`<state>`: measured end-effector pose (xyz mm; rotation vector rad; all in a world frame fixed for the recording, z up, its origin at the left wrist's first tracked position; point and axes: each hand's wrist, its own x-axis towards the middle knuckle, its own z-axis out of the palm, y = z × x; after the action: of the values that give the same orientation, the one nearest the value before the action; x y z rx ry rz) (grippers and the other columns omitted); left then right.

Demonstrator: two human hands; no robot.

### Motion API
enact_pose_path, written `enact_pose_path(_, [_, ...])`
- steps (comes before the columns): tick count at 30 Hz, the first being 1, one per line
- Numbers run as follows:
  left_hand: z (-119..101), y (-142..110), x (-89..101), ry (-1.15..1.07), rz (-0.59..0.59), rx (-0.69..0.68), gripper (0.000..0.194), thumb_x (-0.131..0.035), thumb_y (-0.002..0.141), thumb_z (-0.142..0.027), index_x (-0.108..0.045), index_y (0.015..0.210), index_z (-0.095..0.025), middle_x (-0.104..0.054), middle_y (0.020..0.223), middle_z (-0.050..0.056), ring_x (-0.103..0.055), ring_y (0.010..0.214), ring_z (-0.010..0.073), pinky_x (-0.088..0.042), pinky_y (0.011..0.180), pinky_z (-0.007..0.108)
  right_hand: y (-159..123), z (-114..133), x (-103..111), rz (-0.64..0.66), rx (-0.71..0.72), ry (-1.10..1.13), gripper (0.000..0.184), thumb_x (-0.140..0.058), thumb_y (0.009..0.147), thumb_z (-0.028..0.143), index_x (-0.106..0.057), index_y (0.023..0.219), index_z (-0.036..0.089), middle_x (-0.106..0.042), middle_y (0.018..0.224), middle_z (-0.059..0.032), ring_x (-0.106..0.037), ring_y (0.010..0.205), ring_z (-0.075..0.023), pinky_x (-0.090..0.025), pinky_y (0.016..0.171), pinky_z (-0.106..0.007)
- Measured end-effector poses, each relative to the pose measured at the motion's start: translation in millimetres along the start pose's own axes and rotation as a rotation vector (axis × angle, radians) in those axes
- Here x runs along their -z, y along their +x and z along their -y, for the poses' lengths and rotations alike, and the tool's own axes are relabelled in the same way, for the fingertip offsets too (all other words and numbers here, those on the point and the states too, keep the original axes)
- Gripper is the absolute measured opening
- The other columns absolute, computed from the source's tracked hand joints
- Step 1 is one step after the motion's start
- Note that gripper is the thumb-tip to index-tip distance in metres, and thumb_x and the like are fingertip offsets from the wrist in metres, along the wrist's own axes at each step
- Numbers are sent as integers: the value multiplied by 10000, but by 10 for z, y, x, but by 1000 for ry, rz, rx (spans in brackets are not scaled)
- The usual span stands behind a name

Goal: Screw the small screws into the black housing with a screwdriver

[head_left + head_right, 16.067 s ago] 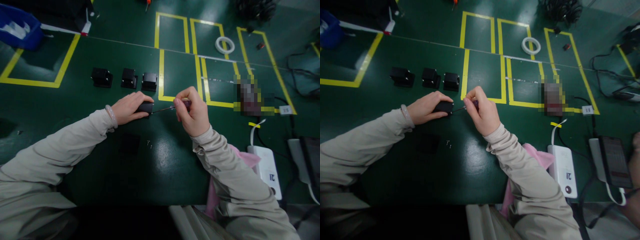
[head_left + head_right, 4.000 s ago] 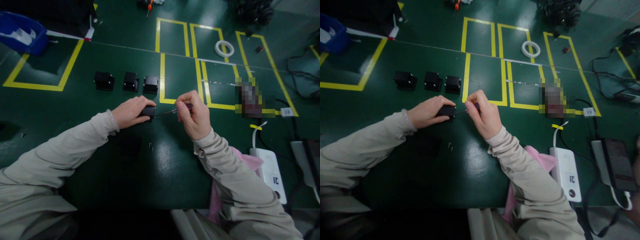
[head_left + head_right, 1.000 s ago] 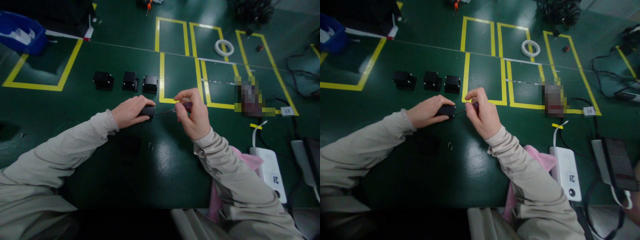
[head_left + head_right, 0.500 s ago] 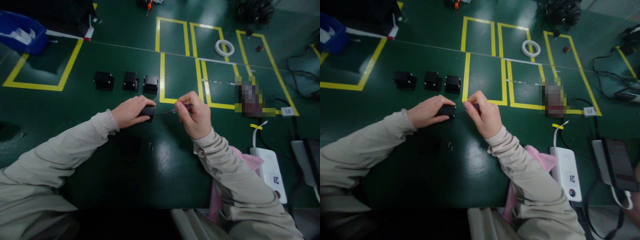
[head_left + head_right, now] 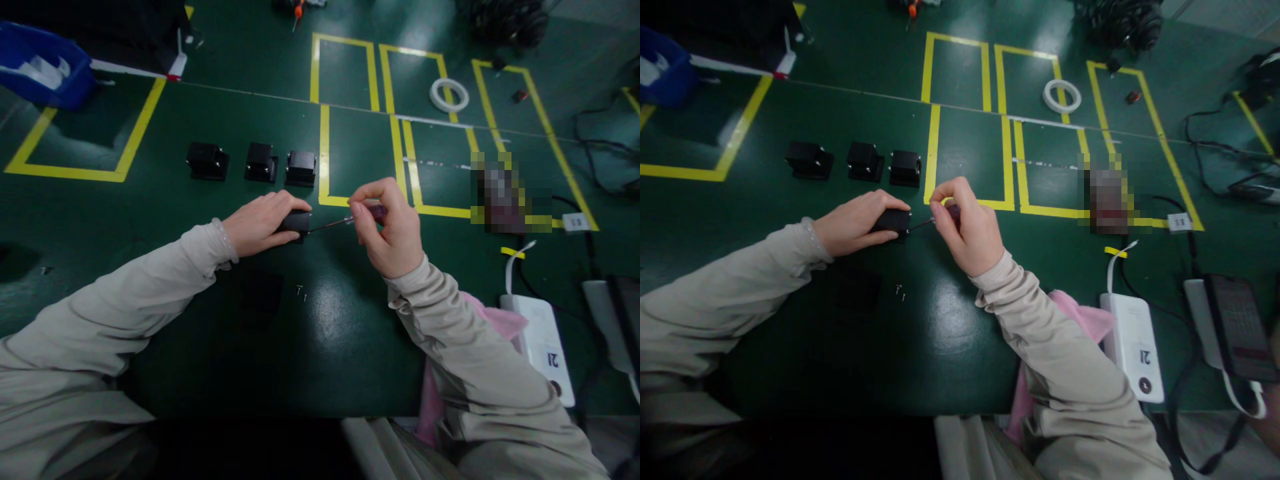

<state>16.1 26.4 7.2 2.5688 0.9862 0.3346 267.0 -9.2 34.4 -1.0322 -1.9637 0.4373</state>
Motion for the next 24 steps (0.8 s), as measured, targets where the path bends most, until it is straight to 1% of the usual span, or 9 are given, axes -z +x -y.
enact_pose_path(2, [-2, 1, 1, 2, 2, 2, 462, -558, 954, -341, -515, 1361, -127, -617, 1247, 148, -615, 1097, 302, -497, 992, 491, -2, -7, -5, -8, 22, 10, 223, -419, 1037, 405, -539, 1068, 220, -549, 748, 33, -538, 577, -89, -475, 594, -267])
enact_pose_path(4, [-1, 1, 2, 2, 3, 5, 461, -556, 952, -343, -517, 1359, -129, -618, 1246, 146, -615, 1098, 302, -495, 993, 492, 0, -5, -2, -6, 25, 8, 218, -421, 1034, 398, -535, 1084, 219, -550, 769, 27, -552, 597, -96, -486, 611, -275])
enact_pose_path(6, [1, 0, 2, -1, 2, 3, 464, -558, 951, -345, -513, 1361, -133, -618, 1251, 144, -615, 1099, 299, -493, 992, 487, 3, 8, 7, 5, 11, 0, 204, -446, 1027, 404, -541, 1025, 224, -562, 777, 26, -554, 596, -92, -481, 604, -271])
enact_pose_path(10, [5, 0, 3, 2, 2, -3, 465, -554, 954, -350, -509, 1363, -132, -618, 1259, 149, -611, 1105, 302, -496, 985, 487, 5, 29, 16, 13, -11, -8, 226, -481, 1021, 414, -529, 905, 227, -565, 714, 44, -535, 553, -77, -448, 567, -249])
enact_pose_path(14, [1, 1, 4, 10, 4, -3, 468, -546, 957, -349, -512, 1364, -121, -616, 1245, 157, -612, 1100, 311, -500, 983, 498, -2, 5, 3, 10, 15, 1, 177, -425, 1034, 365, -534, 1042, 226, -553, 747, 36, -532, 555, -86, -468, 586, -262])
enact_pose_path(17, [1, 1, -1, 14, 3, 0, 466, -548, 955, -349, -515, 1362, -125, -617, 1240, 154, -612, 1095, 310, -498, 984, 498, -3, -2, 5, 17, 24, -15, 199, -414, 1031, 358, -538, 1106, 222, -555, 766, 25, -547, 584, -100, -491, 614, -279])
enact_pose_path(19, [3, 0, -3, 16, -2, 0, 461, -553, 953, -348, -514, 1361, -137, -620, 1241, 145, -611, 1094, 301, -496, 986, 488, 3, 12, 15, 24, 23, -33, 200, -435, 1025, 382, -553, 1052, 222, -574, 787, 20, -559, 604, -97, -496, 619, -275])
enact_pose_path(22, [7, -1, -2, 11, 1, 1, 457, -553, 955, -344, -510, 1365, -146, -621, 1253, 138, -611, 1106, 290, -492, 991, 472, 10, 38, 25, 33, 15, -46, 237, -482, 1015, 422, -546, 905, 222, -586, 764, 22, -567, 618, -90, -490, 607, -259])
enact_pose_path(24, [7, -2, 1, 8, 5, 4, 459, -551, 957, -346, -508, 1367, -144, -619, 1259, 140, -611, 1114, 291, -492, 992, 472, 8, 39, 21, 34, 7, -35, 250, -486, 1016, 426, -541, 880, 224, -586, 750, 21, -570, 621, -90, -493, 602, -257])
